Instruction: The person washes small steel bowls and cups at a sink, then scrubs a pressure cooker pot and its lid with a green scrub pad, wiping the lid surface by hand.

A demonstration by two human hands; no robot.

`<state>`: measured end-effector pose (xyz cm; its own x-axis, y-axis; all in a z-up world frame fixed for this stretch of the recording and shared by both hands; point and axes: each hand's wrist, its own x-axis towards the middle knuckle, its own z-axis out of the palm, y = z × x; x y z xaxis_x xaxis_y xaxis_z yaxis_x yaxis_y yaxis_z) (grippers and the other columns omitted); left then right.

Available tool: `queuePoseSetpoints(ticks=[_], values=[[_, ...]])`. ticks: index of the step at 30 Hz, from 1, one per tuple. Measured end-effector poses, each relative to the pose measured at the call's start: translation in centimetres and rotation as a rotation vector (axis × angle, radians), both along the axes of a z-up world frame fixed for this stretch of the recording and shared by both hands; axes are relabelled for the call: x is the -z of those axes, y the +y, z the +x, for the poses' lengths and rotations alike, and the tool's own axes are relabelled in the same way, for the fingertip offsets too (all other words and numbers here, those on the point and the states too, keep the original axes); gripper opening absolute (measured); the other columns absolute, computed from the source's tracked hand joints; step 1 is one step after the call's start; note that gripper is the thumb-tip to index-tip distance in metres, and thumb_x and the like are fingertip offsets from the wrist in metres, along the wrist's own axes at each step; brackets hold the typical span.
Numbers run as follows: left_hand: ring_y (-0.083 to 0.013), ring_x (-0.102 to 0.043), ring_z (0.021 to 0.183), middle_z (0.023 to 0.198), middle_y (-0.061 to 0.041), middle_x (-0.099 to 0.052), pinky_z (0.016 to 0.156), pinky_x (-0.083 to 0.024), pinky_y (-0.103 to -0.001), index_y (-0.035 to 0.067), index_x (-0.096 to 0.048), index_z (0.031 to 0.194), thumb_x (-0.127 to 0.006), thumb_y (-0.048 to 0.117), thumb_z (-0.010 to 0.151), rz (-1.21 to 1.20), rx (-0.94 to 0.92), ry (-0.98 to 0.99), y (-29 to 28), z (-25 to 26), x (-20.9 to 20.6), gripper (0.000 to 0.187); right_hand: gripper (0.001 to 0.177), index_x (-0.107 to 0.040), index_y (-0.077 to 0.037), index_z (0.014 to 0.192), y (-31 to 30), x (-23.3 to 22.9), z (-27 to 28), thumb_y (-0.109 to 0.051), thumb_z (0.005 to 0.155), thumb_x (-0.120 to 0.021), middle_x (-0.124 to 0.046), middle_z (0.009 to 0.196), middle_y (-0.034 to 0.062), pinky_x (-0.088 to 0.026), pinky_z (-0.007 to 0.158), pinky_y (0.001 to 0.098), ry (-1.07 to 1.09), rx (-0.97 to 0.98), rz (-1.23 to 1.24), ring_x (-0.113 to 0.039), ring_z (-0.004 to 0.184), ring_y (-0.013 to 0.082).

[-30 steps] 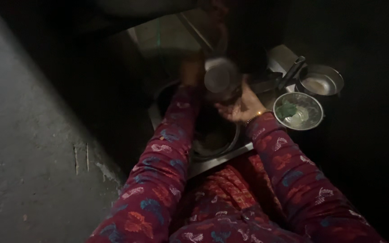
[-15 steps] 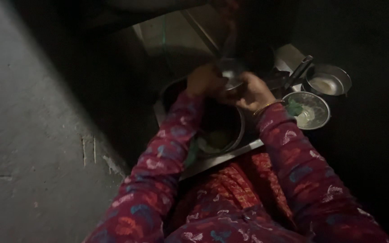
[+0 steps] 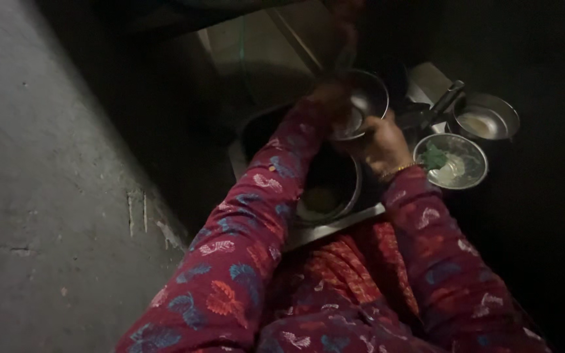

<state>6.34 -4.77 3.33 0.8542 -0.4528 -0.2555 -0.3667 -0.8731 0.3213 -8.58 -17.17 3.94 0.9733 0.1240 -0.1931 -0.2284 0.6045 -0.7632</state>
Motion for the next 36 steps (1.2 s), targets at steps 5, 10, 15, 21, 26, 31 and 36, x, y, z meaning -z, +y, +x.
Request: queuePoseSetpoints(ticks=[5, 10, 15, 21, 26, 31, 36], values=[[-0.0327, -0.072, 0.079, 0.088, -0.013, -0.075, 0.070, -0.056, -0.045, 0.010, -0.076, 0.092, -0.073, 0.041, 0.080, -0.393, -0.127, -0.133, -1.3, -0.7, 0.6, 0.034, 0.068, -0.013, -0.023, 0.149, 1.1, -1.6, -0.8, -0.006, 0.091, -0.045, -0.049, 0.135, 0.0177, -0.060, 0.093, 0.0644, 0.030, 0.098, -0.156, -0.065, 0.114, 0.0364], [-0.0312, -0.072, 0.081, 0.090, -0.013, -0.075, 0.072, -0.056, -0.044, 0.010, -0.076, 0.095, -0.073, 0.042, 0.082, -0.129, 0.135, 0.138, -0.1, -1.6, 1.8, 0.034, 0.068, -0.019, -0.016, 0.149, 0.4, -2.1, -1.4, -0.002, 0.089, -0.048, -0.052, 0.134, 0.0224, -0.059, 0.092, 0.0653, 0.039, 0.077, -0.210, -0.065, 0.112, 0.0410], [-0.0298, -0.072, 0.083, 0.092, -0.012, -0.076, 0.073, -0.056, -0.043, 0.010, -0.075, 0.097, -0.072, 0.042, 0.083, -0.236, -0.212, -0.169, 0.4, -0.6, 1.4, 0.035, 0.068, -0.021, -0.015, 0.148, 1.0, -0.4, -1.2, 0.000, 0.087, -0.047, -0.051, 0.134, 0.0216, -0.060, 0.090, 0.0651, -0.001, 0.042, -0.185, -0.064, 0.112, 0.0401], [-0.0280, -0.072, 0.085, 0.094, -0.011, -0.076, 0.076, -0.057, -0.042, 0.011, -0.075, 0.100, -0.071, 0.042, 0.085, -0.434, 0.061, 0.089, -0.3, -2.3, 3.2, 0.035, 0.065, -0.026, -0.011, 0.148, 0.5, -0.2, -0.6, 0.000, 0.088, -0.046, -0.053, 0.137, 0.0222, -0.057, 0.090, 0.0649, -0.001, -0.008, -0.040, -0.064, 0.118, 0.0403], [-0.0265, -0.073, 0.087, 0.096, -0.010, -0.076, 0.077, -0.057, -0.041, 0.011, -0.074, 0.103, -0.071, 0.042, 0.086, -0.211, -0.111, -0.047, 0.7, -1.2, 3.3, 0.036, 0.064, -0.018, -0.011, 0.145, 0.9, -0.1, -1.7, 0.000, 0.090, -0.049, -0.053, 0.135, 0.0214, -0.059, 0.092, 0.0670, 0.038, 0.074, -0.188, -0.065, 0.118, 0.0404], [-0.0250, -0.073, 0.089, 0.098, -0.009, -0.077, 0.079, -0.057, -0.040, 0.011, -0.074, 0.105, -0.070, 0.042, 0.087, -0.622, -0.162, -0.094, -1.2, -2.9, 4.3, 0.036, 0.039, -0.046, -0.002, 0.132, 0.4, 1.9, -0.7, -0.011, 0.094, -0.045, -0.061, 0.126, 0.0185, -0.058, 0.094, 0.0573, 0.089, 0.030, -0.137, -0.067, 0.109, 0.0331], [-0.0235, -0.073, 0.091, 0.100, -0.008, -0.077, 0.081, -0.057, -0.038, 0.011, -0.073, 0.108, -0.069, 0.042, 0.089, -0.600, 0.173, 0.276, -0.4, -6.3, 2.8, 0.037, 0.030, -0.059, 0.002, 0.121, -3.6, 4.8, 1.5, -0.020, 0.105, -0.047, -0.064, 0.121, 0.0195, -0.056, 0.086, 0.0448, 0.156, 0.029, -0.145, -0.067, 0.103, 0.0305]])
